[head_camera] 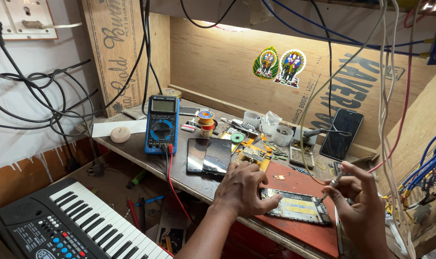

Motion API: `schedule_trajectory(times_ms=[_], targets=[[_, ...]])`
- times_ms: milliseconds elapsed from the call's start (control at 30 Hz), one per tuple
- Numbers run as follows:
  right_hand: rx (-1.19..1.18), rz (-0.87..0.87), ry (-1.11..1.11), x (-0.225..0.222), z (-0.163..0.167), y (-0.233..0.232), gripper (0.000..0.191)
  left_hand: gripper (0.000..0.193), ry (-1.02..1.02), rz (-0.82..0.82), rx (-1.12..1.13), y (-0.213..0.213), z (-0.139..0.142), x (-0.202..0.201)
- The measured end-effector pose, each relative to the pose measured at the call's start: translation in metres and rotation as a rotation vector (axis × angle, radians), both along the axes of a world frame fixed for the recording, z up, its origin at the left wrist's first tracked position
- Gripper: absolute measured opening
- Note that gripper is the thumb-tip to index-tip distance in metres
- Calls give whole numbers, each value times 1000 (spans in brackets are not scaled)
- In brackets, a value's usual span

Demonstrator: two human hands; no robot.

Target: The person works at a cluttered repair bench on a disassembled smartphone lying on a red mat. They use a small handheld tool to pry and manipulate components inside the phone frame, steadying the device with the other hand and repositioning it during the work.

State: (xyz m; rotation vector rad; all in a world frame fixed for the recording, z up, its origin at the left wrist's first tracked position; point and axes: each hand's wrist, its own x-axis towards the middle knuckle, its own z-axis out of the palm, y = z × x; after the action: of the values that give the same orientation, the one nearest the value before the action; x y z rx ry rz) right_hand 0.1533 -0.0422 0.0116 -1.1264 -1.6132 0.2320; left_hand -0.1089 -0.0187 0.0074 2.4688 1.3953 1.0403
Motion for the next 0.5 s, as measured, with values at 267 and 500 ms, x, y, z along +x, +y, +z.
schedule_trajectory(times_ms=[267,500], targets=[[39,156,58,4,-4,1,52,46,12,4,-27,1,0,1],[77,68,1,4,-6,1,61,47,20,4,-13,1,-1,0]])
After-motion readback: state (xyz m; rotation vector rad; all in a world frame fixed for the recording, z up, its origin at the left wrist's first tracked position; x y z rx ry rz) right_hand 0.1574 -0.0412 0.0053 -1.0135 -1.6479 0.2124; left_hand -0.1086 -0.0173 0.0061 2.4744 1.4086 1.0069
